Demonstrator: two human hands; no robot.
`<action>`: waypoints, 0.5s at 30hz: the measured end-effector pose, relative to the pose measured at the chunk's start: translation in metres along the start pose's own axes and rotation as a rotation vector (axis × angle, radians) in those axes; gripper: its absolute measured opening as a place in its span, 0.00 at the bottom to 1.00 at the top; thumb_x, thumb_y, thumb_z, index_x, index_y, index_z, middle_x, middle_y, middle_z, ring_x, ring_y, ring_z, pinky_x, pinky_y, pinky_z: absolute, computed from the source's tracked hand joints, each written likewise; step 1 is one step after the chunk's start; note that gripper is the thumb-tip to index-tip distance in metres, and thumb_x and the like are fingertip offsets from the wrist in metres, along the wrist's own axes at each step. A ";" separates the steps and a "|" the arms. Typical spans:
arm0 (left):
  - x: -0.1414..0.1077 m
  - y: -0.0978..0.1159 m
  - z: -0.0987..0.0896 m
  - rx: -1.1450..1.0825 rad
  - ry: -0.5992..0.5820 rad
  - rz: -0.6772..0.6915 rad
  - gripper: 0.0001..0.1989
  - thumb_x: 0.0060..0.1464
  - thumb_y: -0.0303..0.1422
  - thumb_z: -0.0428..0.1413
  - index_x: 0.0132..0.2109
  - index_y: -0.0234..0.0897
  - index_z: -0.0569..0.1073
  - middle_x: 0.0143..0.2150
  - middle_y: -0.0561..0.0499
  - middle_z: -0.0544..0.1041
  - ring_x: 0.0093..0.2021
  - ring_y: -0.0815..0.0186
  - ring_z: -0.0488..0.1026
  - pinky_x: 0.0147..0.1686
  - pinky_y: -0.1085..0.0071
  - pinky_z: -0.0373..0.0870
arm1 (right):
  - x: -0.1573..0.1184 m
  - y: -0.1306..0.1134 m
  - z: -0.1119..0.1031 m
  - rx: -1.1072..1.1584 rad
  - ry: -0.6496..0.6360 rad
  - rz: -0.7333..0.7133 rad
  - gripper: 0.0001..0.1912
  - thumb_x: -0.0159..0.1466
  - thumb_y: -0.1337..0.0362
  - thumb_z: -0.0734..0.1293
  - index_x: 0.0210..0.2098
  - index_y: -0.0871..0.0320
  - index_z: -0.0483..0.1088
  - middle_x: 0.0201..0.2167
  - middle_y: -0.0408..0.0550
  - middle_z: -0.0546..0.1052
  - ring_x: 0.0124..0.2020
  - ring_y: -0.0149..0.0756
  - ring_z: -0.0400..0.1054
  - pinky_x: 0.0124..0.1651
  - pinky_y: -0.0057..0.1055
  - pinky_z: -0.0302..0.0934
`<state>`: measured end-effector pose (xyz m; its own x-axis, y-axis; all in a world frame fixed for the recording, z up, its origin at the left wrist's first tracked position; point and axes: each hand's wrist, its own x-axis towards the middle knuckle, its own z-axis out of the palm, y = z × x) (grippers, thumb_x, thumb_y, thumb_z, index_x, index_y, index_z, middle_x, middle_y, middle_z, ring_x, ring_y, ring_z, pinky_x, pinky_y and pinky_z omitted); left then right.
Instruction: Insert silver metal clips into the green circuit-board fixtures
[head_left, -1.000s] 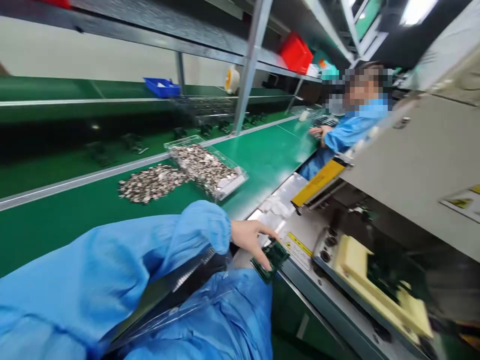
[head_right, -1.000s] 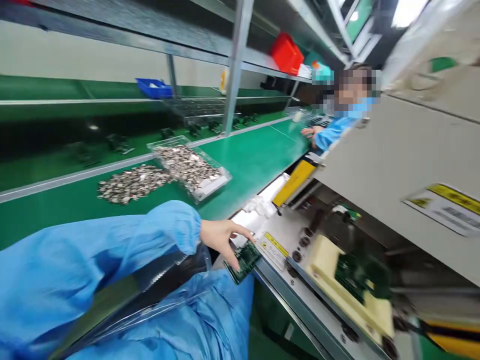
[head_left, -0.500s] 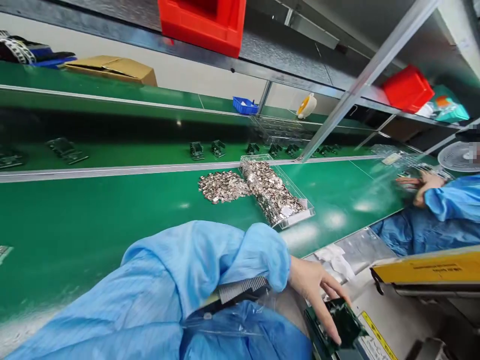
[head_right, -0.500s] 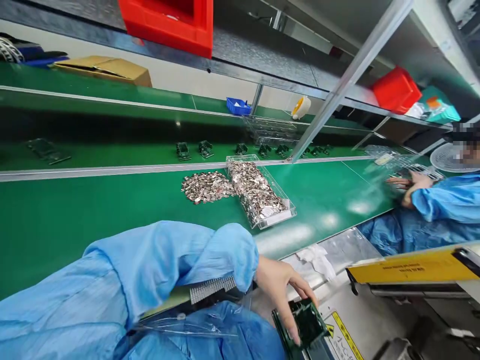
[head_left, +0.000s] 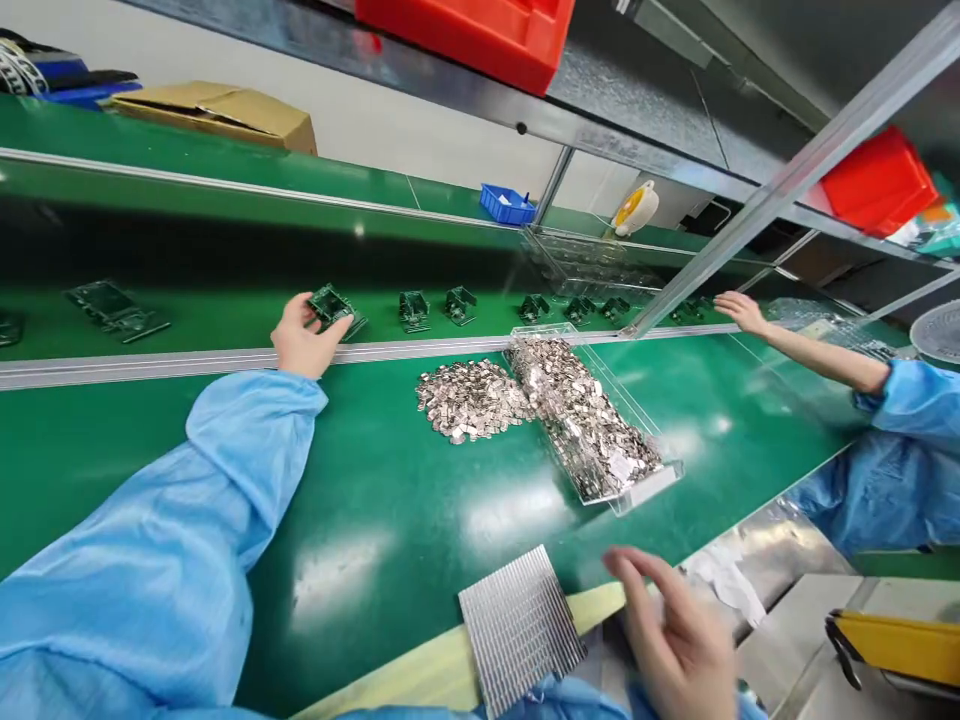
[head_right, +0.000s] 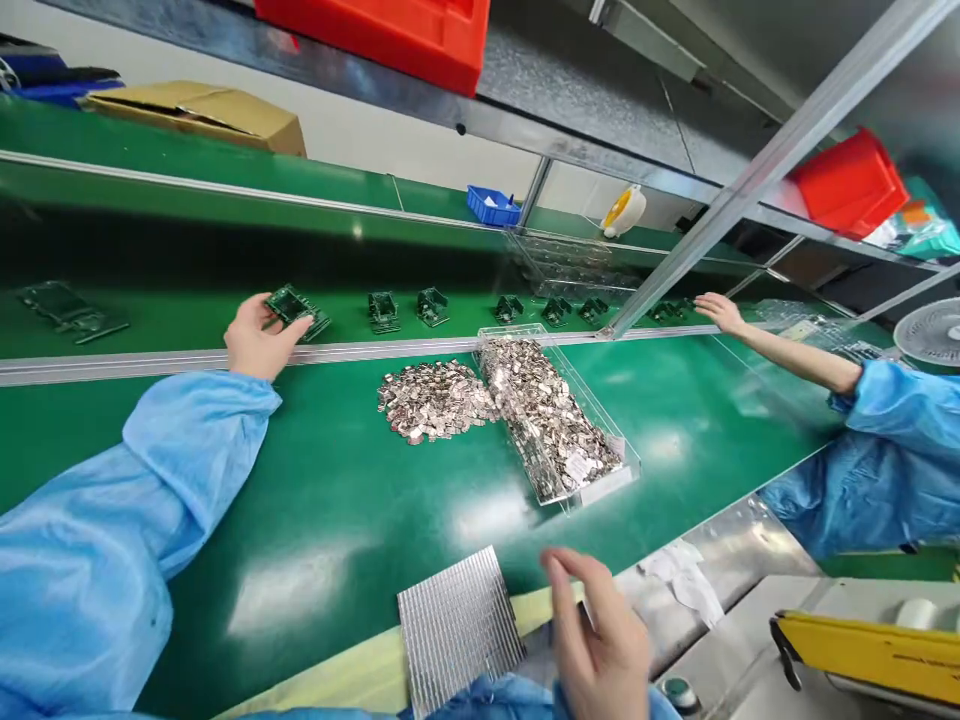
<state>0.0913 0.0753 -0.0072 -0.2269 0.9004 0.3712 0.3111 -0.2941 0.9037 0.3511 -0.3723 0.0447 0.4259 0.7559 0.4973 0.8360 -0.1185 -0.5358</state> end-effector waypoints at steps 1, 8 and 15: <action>0.010 -0.008 0.002 0.035 -0.030 0.006 0.36 0.45 0.35 0.66 0.60 0.31 0.66 0.55 0.39 0.74 0.55 0.57 0.73 0.56 0.62 0.71 | 0.021 -0.008 0.023 0.021 -0.087 -0.053 0.08 0.67 0.61 0.64 0.40 0.55 0.74 0.34 0.49 0.80 0.34 0.39 0.76 0.37 0.30 0.70; 0.025 -0.006 -0.002 0.258 -0.300 0.081 0.40 0.48 0.40 0.63 0.65 0.33 0.60 0.65 0.35 0.65 0.64 0.51 0.65 0.62 0.57 0.63 | 0.154 -0.026 0.150 -0.113 -0.396 -0.090 0.12 0.65 0.67 0.62 0.43 0.56 0.76 0.37 0.50 0.79 0.36 0.38 0.75 0.41 0.31 0.68; 0.046 -0.034 -0.106 0.406 0.320 0.185 0.37 0.47 0.41 0.65 0.60 0.31 0.61 0.74 0.41 0.40 0.72 0.42 0.29 0.64 0.40 0.33 | 0.174 -0.010 0.189 -0.163 -0.454 -0.095 0.08 0.58 0.69 0.66 0.35 0.57 0.78 0.33 0.53 0.76 0.32 0.42 0.72 0.40 0.35 0.66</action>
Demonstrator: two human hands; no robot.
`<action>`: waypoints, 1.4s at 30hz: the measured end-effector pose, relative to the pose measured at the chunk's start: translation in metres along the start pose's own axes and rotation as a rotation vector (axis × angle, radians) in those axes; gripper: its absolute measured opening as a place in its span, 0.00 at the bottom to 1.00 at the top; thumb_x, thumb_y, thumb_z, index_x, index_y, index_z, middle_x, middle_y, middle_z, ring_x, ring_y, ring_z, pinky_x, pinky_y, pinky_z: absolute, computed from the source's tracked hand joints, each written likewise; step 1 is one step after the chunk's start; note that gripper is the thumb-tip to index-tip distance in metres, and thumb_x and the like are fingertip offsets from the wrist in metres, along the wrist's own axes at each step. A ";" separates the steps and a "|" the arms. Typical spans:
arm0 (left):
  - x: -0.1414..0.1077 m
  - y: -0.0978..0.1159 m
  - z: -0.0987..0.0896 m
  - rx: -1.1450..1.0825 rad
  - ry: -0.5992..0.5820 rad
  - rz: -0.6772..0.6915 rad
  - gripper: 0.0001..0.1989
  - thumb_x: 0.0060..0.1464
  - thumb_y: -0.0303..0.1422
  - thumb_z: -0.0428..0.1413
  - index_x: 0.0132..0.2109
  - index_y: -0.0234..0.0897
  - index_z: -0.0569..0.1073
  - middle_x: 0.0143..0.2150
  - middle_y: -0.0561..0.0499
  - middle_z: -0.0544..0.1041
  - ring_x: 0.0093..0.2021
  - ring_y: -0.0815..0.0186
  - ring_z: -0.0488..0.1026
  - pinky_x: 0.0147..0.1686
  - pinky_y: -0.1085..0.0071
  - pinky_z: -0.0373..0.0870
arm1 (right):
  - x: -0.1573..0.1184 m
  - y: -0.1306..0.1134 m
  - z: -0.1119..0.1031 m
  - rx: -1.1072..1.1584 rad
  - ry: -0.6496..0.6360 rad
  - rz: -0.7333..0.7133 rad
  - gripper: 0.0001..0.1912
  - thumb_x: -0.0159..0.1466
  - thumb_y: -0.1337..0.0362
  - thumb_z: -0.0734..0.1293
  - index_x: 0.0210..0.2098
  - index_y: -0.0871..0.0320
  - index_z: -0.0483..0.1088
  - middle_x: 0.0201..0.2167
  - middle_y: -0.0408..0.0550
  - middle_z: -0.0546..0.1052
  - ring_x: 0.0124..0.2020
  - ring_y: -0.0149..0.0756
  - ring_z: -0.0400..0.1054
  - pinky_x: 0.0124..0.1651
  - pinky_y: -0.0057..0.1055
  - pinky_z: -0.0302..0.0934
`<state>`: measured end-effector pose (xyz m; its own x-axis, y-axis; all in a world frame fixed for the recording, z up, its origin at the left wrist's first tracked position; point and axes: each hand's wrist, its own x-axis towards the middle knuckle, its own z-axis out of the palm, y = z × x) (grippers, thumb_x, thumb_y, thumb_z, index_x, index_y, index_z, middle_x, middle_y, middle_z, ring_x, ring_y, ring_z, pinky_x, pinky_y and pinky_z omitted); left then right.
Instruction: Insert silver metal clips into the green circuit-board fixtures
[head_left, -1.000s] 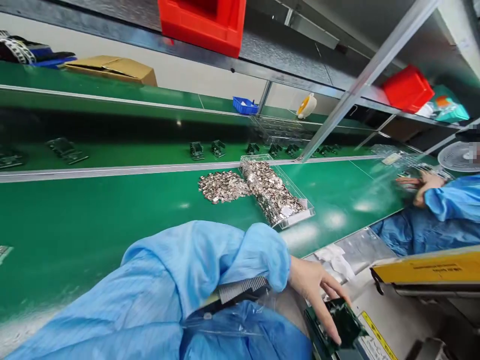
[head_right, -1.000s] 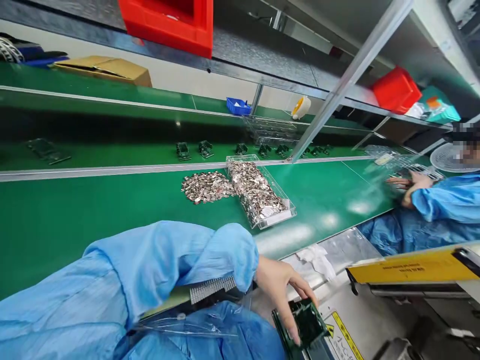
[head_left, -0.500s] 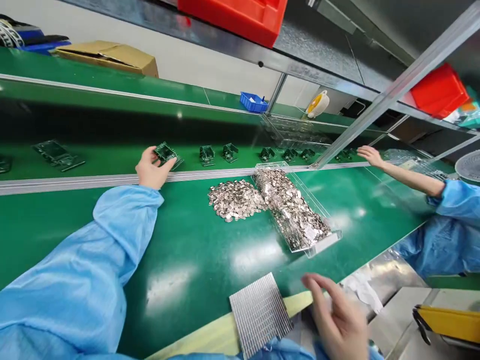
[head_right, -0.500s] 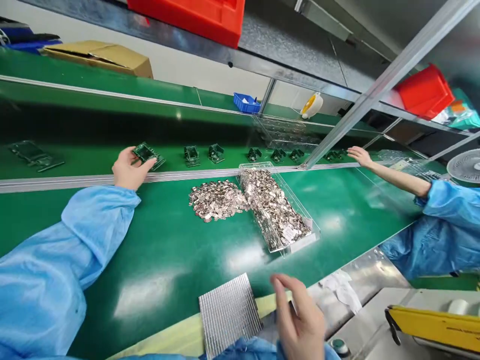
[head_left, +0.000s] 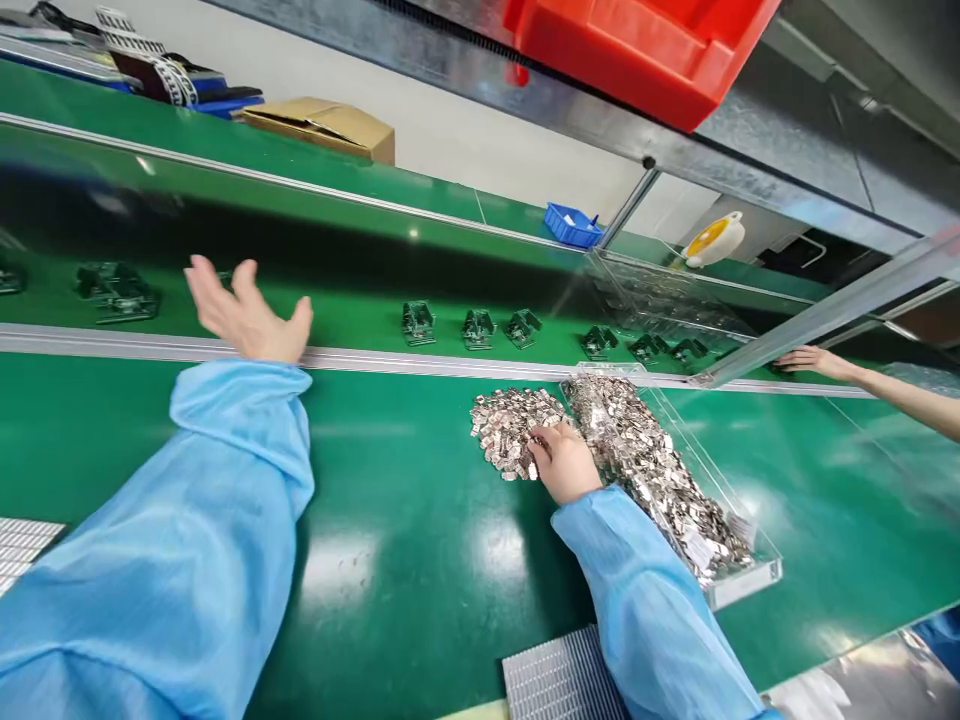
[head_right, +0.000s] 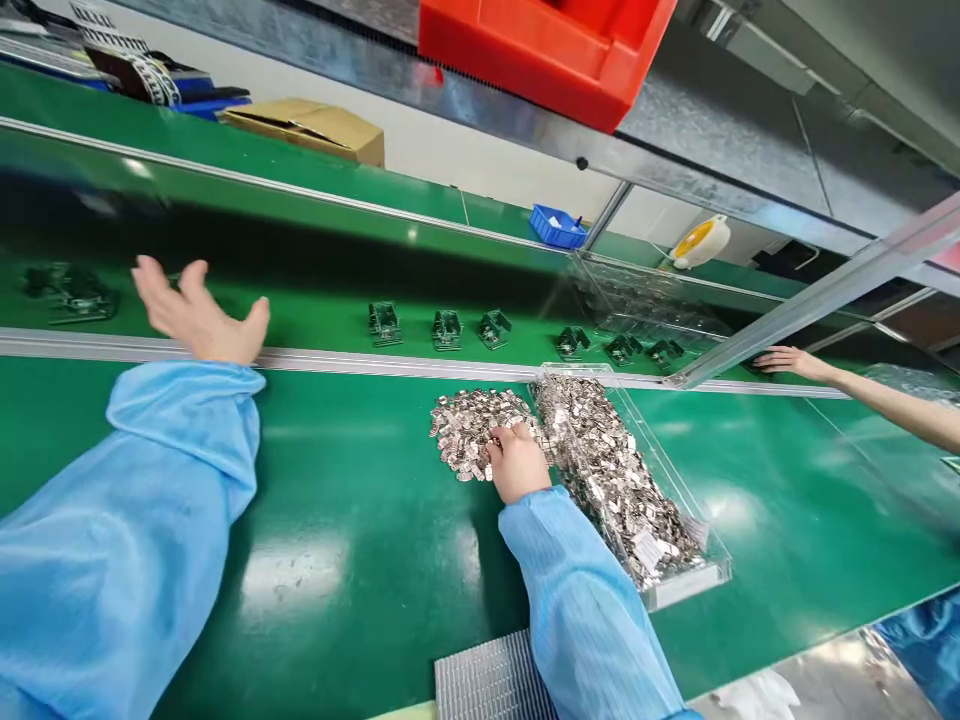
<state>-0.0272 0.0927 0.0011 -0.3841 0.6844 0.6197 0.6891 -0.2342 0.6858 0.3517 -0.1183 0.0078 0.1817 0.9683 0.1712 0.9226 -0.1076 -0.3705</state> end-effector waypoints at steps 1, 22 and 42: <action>0.009 -0.015 -0.005 0.022 0.022 -0.077 0.40 0.43 0.38 0.67 0.60 0.31 0.60 0.73 0.40 0.43 0.72 0.40 0.34 0.64 0.39 0.36 | -0.002 0.002 0.000 0.009 0.001 0.000 0.08 0.59 0.69 0.66 0.34 0.57 0.78 0.33 0.53 0.76 0.33 0.42 0.72 0.40 0.36 0.66; -0.097 0.056 -0.050 -0.306 -0.199 0.066 0.12 0.46 0.33 0.63 0.39 0.35 0.75 0.44 0.50 0.69 0.41 0.66 0.74 0.43 0.65 0.79 | -0.125 -0.004 -0.055 0.951 -0.032 0.364 0.28 0.55 0.39 0.69 0.40 0.57 0.68 0.30 0.53 0.81 0.24 0.38 0.74 0.32 0.37 0.70; -0.173 0.099 -0.099 -0.198 -1.205 0.509 0.53 0.42 0.44 0.68 0.69 0.42 0.48 0.65 0.36 0.64 0.64 0.45 0.62 0.61 0.46 0.61 | -0.231 -0.011 -0.067 0.764 0.141 0.304 0.13 0.60 0.52 0.69 0.35 0.55 0.76 0.26 0.47 0.78 0.26 0.36 0.71 0.28 0.28 0.67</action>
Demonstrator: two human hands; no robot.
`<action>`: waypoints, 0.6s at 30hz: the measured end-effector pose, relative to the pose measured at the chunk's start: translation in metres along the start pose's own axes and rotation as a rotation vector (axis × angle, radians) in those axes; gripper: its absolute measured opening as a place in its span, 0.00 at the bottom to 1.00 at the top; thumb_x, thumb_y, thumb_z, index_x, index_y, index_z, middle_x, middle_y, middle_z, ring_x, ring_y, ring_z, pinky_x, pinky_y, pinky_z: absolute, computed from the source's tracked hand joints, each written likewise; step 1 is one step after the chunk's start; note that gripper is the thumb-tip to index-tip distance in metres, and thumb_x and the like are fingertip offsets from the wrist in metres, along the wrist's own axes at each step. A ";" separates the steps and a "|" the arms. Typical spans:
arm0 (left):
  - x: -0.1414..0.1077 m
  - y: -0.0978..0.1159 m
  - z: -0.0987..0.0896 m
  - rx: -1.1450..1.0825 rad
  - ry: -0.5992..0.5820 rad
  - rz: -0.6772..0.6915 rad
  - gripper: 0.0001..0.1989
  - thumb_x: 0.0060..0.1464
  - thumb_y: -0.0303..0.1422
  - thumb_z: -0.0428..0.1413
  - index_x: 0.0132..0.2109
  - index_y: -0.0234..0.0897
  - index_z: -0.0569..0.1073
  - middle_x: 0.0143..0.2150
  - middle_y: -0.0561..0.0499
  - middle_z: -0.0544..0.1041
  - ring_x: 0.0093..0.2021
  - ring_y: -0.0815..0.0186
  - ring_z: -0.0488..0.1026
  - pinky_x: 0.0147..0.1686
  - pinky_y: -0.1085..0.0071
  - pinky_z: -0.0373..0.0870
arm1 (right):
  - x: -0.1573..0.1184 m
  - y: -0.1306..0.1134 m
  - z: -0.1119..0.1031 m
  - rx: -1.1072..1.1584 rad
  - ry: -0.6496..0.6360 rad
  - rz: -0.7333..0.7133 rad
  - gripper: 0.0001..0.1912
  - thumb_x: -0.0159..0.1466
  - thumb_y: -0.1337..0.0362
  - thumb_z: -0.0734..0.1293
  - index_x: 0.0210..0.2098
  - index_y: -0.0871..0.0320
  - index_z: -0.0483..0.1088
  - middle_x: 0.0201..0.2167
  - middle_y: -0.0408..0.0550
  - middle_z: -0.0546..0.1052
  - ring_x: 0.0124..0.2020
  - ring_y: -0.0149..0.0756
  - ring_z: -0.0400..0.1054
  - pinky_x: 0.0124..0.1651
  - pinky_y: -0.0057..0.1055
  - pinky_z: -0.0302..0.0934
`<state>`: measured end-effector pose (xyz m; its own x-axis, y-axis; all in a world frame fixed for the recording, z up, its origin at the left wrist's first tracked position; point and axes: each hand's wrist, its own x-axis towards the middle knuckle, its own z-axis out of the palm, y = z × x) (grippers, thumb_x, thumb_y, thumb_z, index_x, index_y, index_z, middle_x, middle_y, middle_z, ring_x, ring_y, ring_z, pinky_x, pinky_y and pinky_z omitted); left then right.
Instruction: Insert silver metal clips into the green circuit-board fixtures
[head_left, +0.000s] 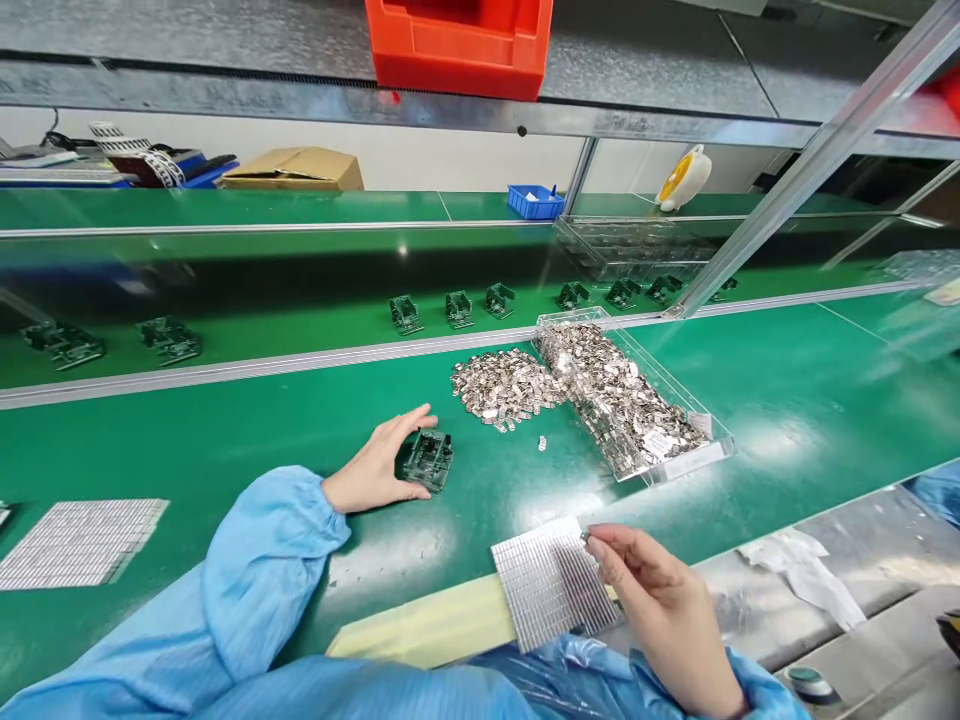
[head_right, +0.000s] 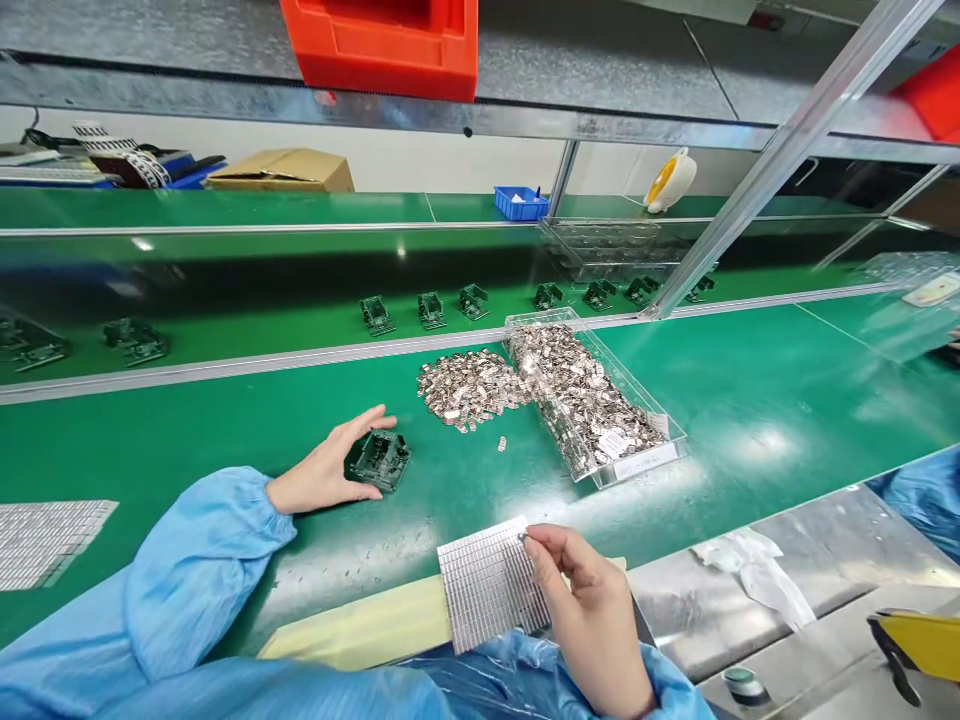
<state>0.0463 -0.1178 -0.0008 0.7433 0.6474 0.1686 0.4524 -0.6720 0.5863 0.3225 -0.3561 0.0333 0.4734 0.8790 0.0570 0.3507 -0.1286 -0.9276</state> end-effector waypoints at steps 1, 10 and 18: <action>0.003 0.002 0.001 -0.025 -0.012 -0.011 0.49 0.43 0.42 0.67 0.68 0.42 0.52 0.62 0.38 0.67 0.62 0.47 0.66 0.60 0.48 0.62 | -0.003 0.001 0.002 0.002 0.004 -0.016 0.13 0.61 0.52 0.69 0.35 0.54 0.77 0.28 0.48 0.79 0.28 0.37 0.72 0.30 0.29 0.68; 0.003 0.098 0.072 -0.733 0.123 -0.023 0.28 0.47 0.38 0.66 0.53 0.41 0.64 0.53 0.43 0.69 0.48 0.59 0.74 0.43 0.65 0.76 | -0.018 -0.008 0.043 0.335 0.222 0.130 0.12 0.54 0.57 0.75 0.34 0.56 0.74 0.26 0.46 0.78 0.27 0.36 0.72 0.31 0.30 0.67; 0.002 0.129 0.088 -1.016 -0.124 -0.194 0.28 0.41 0.33 0.67 0.49 0.42 0.65 0.40 0.51 0.73 0.34 0.67 0.73 0.34 0.73 0.72 | -0.021 -0.013 0.064 0.333 0.288 0.159 0.14 0.54 0.61 0.73 0.37 0.56 0.67 0.25 0.43 0.78 0.25 0.33 0.68 0.29 0.28 0.62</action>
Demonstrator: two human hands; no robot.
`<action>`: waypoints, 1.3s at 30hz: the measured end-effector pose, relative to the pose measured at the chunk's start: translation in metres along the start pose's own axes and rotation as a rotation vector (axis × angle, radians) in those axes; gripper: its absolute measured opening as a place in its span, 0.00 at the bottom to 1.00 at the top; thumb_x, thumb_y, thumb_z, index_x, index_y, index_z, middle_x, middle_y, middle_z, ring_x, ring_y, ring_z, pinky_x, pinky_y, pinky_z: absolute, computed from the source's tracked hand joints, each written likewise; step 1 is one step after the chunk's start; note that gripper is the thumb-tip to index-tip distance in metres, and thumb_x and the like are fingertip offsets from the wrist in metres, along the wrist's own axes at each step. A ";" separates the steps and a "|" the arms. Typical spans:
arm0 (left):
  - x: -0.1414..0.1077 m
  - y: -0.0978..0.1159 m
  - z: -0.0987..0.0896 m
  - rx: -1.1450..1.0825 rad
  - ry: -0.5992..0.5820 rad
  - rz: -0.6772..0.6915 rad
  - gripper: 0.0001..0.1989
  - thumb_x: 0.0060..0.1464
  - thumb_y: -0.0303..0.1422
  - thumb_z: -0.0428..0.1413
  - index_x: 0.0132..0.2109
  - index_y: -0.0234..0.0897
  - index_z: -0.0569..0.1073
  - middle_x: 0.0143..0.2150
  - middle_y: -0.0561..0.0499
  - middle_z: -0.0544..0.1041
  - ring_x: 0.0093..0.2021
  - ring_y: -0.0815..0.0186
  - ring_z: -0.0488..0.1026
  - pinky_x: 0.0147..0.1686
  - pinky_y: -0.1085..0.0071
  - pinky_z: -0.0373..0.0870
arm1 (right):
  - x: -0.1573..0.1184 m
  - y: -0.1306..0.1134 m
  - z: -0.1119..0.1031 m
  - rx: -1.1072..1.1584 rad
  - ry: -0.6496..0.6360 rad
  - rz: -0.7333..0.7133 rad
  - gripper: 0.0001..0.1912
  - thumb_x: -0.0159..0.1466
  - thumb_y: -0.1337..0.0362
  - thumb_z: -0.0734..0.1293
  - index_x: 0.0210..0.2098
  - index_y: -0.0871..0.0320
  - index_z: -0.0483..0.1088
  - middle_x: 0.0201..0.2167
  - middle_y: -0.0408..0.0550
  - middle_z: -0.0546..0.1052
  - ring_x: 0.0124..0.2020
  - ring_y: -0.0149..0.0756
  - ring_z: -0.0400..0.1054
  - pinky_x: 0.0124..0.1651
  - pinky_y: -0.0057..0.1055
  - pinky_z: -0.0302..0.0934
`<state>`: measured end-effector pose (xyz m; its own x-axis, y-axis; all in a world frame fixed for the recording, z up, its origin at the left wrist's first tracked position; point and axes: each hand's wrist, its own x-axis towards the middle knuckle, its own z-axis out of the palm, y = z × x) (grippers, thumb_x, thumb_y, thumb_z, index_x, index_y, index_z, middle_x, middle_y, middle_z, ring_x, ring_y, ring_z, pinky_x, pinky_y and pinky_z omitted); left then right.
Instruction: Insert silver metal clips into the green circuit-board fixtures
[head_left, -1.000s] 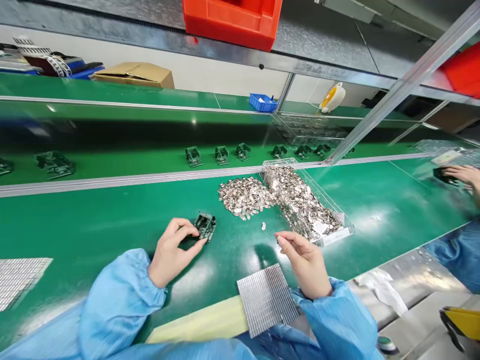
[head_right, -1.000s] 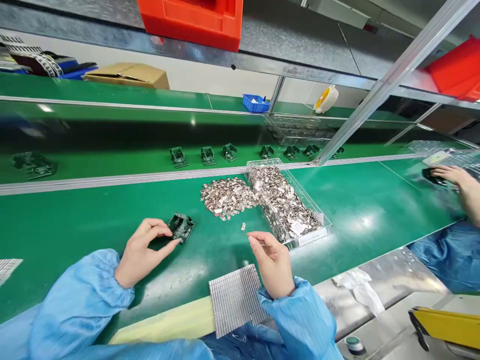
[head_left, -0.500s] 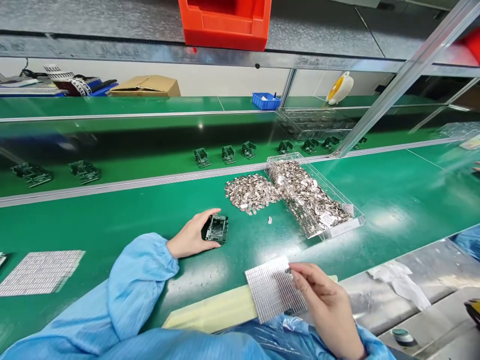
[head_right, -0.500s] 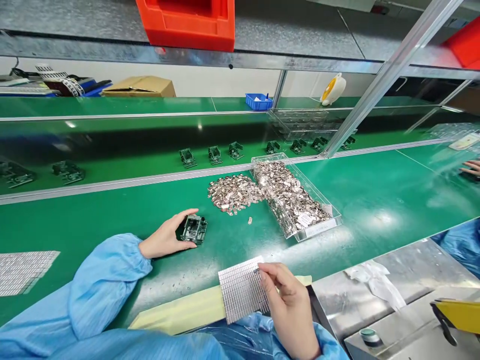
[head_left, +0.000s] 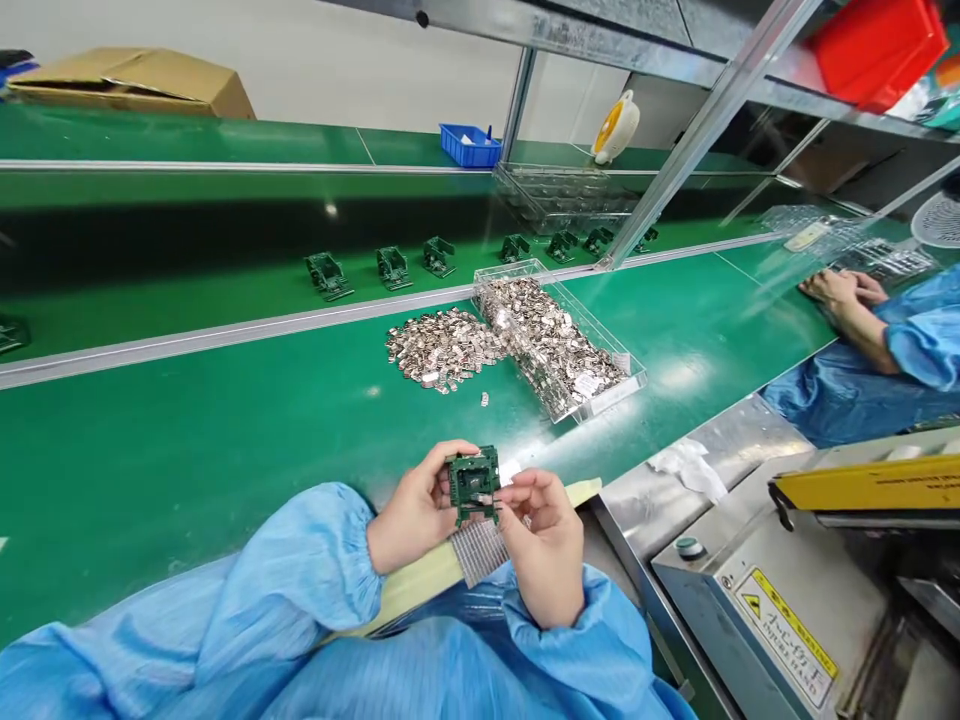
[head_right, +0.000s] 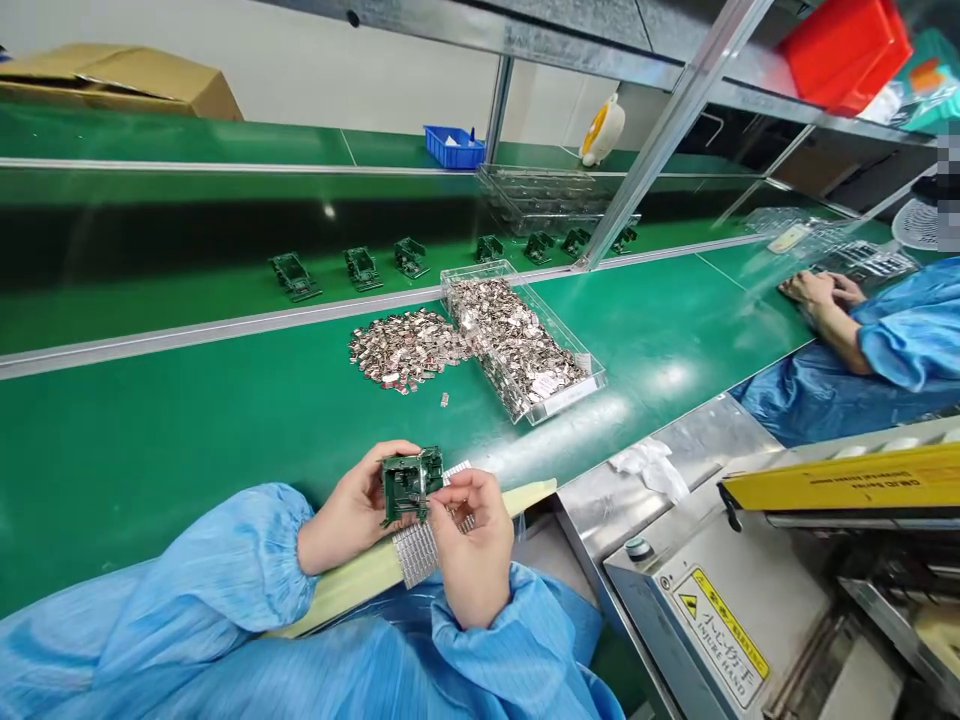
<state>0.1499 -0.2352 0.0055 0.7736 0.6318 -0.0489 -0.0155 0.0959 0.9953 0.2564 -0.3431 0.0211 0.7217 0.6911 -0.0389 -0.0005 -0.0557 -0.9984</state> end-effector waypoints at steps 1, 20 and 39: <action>-0.001 -0.001 -0.001 -0.002 -0.006 -0.017 0.28 0.42 0.32 0.67 0.50 0.42 0.65 0.39 0.52 0.73 0.33 0.68 0.72 0.34 0.74 0.71 | 0.000 0.001 0.002 -0.005 0.004 0.007 0.15 0.54 0.61 0.73 0.37 0.55 0.66 0.25 0.43 0.77 0.24 0.33 0.68 0.29 0.28 0.62; -0.010 -0.010 -0.011 0.235 -0.169 0.111 0.25 0.57 0.31 0.55 0.60 0.39 0.61 0.37 0.49 0.74 0.33 0.66 0.73 0.33 0.73 0.70 | -0.004 0.007 0.008 0.035 0.024 0.068 0.16 0.53 0.63 0.73 0.35 0.55 0.62 0.22 0.39 0.73 0.23 0.30 0.66 0.28 0.25 0.59; -0.015 -0.006 -0.007 0.382 -0.034 0.135 0.15 0.63 0.36 0.49 0.55 0.38 0.65 0.43 0.47 0.76 0.38 0.65 0.74 0.34 0.73 0.69 | -0.009 0.014 0.010 0.170 0.010 0.088 0.15 0.53 0.64 0.75 0.35 0.56 0.66 0.30 0.42 0.73 0.26 0.29 0.66 0.29 0.25 0.64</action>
<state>0.1339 -0.2403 -0.0008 0.8012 0.5928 0.0813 0.1130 -0.2834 0.9523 0.2424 -0.3428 0.0071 0.7207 0.6815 -0.1267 -0.1799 0.0073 -0.9837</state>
